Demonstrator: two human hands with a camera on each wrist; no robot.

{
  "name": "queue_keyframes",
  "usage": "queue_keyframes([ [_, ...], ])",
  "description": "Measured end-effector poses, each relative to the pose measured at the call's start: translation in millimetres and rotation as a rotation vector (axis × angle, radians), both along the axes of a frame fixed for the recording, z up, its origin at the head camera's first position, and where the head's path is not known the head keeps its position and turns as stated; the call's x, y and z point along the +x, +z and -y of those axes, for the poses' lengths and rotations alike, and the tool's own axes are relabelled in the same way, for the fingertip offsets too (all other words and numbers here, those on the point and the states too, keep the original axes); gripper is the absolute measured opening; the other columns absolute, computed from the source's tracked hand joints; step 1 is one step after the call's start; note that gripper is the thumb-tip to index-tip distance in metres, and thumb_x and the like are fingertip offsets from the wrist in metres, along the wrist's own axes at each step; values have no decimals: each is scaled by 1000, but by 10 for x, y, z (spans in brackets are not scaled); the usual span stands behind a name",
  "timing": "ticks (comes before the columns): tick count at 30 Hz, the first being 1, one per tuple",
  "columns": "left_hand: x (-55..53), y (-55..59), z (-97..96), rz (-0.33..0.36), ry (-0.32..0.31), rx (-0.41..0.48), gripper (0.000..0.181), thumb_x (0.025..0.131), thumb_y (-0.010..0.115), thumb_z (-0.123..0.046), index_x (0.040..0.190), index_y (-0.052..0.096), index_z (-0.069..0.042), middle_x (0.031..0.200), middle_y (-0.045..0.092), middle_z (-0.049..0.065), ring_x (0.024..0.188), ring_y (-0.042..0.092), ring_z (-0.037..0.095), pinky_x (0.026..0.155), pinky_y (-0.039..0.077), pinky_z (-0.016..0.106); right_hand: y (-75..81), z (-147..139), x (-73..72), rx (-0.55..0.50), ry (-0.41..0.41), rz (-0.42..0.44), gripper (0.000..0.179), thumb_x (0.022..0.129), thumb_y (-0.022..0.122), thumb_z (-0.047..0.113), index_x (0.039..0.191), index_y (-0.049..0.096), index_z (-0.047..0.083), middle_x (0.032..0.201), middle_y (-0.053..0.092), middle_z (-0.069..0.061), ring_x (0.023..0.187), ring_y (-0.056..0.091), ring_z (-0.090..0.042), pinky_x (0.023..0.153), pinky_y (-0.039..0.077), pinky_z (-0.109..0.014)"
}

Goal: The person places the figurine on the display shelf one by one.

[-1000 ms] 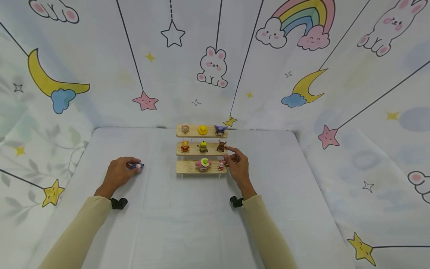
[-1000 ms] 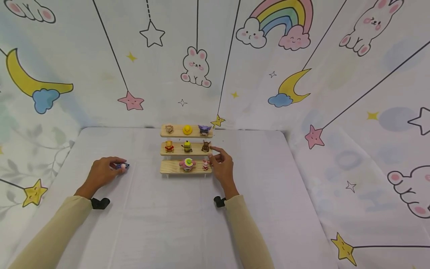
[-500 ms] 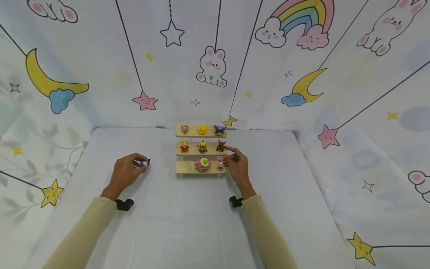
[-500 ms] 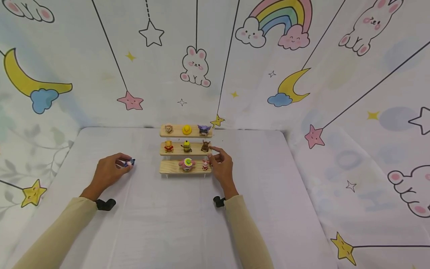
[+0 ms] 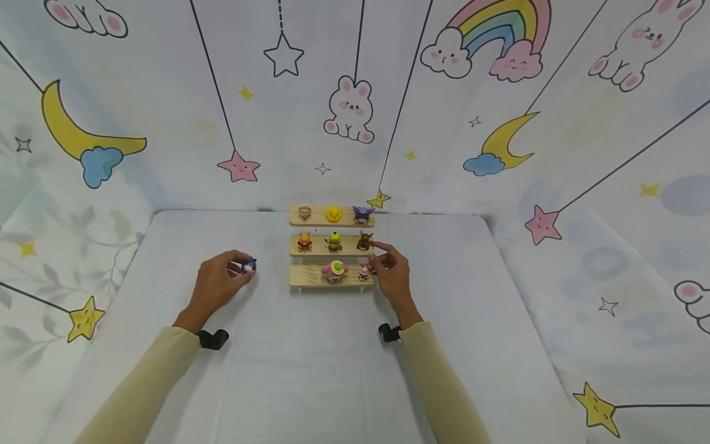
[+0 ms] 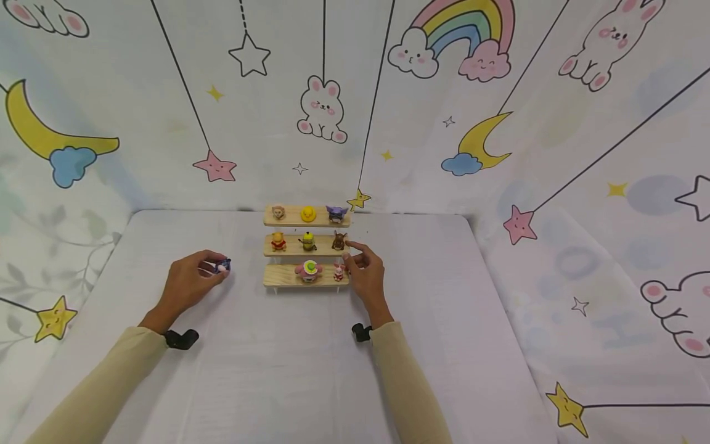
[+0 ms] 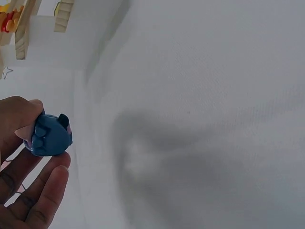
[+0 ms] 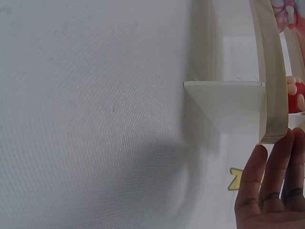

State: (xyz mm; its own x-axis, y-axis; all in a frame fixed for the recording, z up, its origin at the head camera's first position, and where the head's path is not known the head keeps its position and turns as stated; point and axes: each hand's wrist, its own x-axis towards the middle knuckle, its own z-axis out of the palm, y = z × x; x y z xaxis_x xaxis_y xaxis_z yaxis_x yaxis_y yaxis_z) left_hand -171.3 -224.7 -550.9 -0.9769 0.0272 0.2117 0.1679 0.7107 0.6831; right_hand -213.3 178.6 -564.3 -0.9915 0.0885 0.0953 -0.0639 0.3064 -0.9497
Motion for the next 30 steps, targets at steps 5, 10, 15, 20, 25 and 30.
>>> queue_keyframes([
  [5,2,36,-81,-29,-3,21,30,91,83,-11,119,73,-7,112,78,13,94,76,29,82,65,52,-3,-1,-2,5,-6,9,31,104,72,26,132,72,38,93,73,-8,82,69,-17,71,61,-22],
  [10,8,65,-145,-59,4,46,30,89,85,-12,116,72,-8,110,78,12,91,75,26,80,65,50,0,0,-4,3,-5,9,31,104,73,26,133,72,36,94,73,-10,82,69,-19,71,60,-22],
  [15,18,100,-189,-87,-4,53,34,88,86,-12,119,73,-6,112,78,13,90,75,27,78,66,49,-1,-5,-5,-7,0,3,30,103,73,26,132,73,36,93,73,-10,81,69,-18,70,60,-22],
  [20,30,130,-246,-98,-9,44,37,89,85,-11,124,74,-5,115,76,16,92,75,30,79,66,50,-15,-7,-13,-14,5,-11,30,103,73,25,133,73,33,92,73,-10,79,69,-15,70,61,-21],
  [25,50,164,-336,-97,-22,40,38,89,85,-12,124,73,-6,115,75,15,93,75,29,80,66,48,-25,-10,-16,-12,7,-22,31,103,74,24,133,73,31,92,73,-10,79,69,-15,70,61,-21],
  [30,50,193,-397,-114,-33,57,36,88,86,-11,121,73,-6,113,76,13,93,75,28,79,66,45,-28,-10,-17,-9,7,-20,30,103,74,26,132,73,34,92,73,-8,79,69,-15,70,60,-21],
])
